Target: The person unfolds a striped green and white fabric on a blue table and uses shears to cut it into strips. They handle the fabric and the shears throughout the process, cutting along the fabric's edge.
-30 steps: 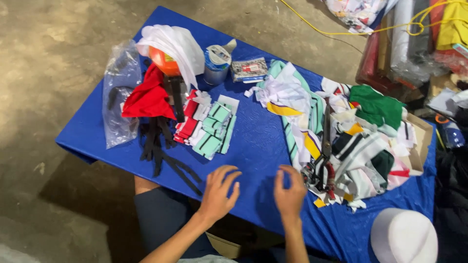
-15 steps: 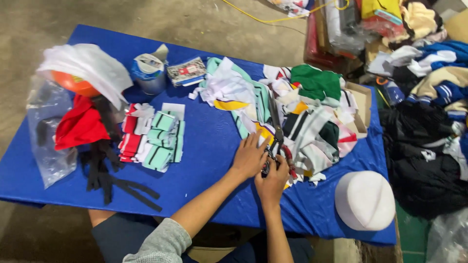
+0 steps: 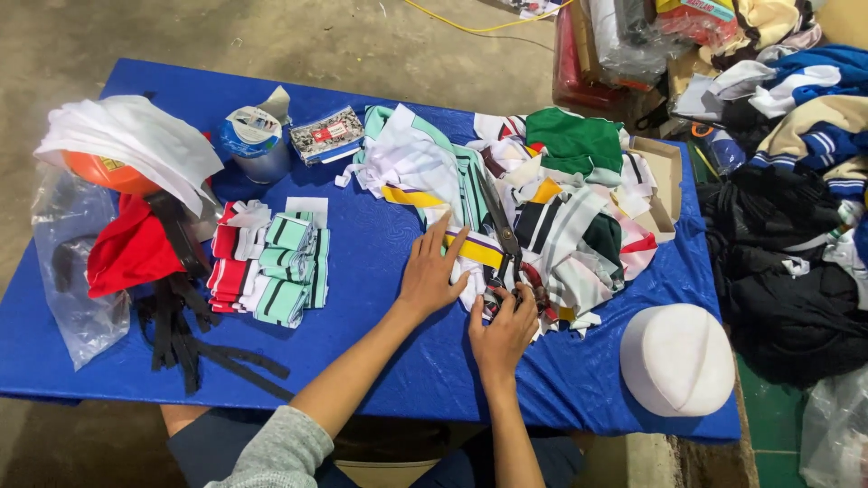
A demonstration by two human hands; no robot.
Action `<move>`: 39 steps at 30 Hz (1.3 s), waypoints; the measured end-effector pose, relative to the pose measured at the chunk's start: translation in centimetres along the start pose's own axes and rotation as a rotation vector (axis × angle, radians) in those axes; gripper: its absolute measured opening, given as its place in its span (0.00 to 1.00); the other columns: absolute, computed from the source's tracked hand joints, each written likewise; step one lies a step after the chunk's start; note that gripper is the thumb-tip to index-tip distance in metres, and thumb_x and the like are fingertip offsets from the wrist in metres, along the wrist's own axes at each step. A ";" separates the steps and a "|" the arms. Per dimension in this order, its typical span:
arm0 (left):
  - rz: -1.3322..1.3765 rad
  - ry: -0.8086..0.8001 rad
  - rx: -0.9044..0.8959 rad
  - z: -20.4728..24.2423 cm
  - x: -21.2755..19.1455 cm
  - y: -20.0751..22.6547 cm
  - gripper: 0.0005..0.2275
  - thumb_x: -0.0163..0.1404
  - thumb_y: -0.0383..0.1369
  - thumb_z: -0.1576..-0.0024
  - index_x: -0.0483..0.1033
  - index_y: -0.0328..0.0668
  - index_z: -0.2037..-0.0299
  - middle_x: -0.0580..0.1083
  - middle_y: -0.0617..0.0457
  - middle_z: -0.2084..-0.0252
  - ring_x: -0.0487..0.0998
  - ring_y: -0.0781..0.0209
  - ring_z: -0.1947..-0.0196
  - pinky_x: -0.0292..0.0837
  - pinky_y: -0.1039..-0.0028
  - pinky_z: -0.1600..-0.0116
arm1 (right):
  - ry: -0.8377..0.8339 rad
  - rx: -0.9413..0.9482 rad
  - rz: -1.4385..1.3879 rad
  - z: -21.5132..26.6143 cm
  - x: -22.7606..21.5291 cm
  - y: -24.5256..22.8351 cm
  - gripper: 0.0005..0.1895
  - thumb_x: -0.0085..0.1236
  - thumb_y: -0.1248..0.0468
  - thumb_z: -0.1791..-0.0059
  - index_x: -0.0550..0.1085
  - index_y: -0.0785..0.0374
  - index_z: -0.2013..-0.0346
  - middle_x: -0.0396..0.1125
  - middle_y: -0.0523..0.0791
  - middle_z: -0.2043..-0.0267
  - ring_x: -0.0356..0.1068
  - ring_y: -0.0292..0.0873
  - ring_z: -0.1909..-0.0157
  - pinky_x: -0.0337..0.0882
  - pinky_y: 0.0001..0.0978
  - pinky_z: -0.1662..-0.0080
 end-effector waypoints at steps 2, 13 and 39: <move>-0.012 -0.092 -0.015 -0.5 3.0 -1.5 0.31 0.56 0.43 0.44 0.64 0.45 0.29 0.61 0.34 0.30 0.61 0.38 0.29 0.57 0.50 0.31 | -0.005 0.004 -0.003 -0.1 0.2 0.0 0.16 0.63 0.52 0.53 0.73 0.55 0.56 0.62 0.47 0.40 0.64 0.53 0.38 0.63 0.45 0.45; 0.323 -0.088 -0.077 1.5 6.2 -5.6 0.12 0.57 0.27 0.47 0.81 0.45 0.53 0.77 0.47 0.56 0.79 0.48 0.51 0.75 0.64 0.45 | -0.016 0.065 -0.017 -0.5 -0.1 0.4 0.16 0.63 0.51 0.53 0.71 0.52 0.56 0.61 0.45 0.41 0.66 0.52 0.42 0.64 0.45 0.47; 2.119 0.073 -0.883 13.9 -9.7 6.7 0.09 0.42 0.30 0.38 0.68 0.44 0.50 0.62 0.49 0.70 0.56 0.69 0.84 0.47 0.81 0.87 | -0.318 0.277 -1.138 1.2 2.7 -11.2 0.42 0.54 0.78 0.52 0.54 0.56 0.25 0.55 0.45 0.25 0.64 0.37 0.35 0.66 0.23 0.39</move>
Point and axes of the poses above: each hand's wrist, its own z-axis away from the middle knuckle, its own x-axis out of the palm, y = z × x, the point moved 9 cm from there along -z, towards the middle knuckle
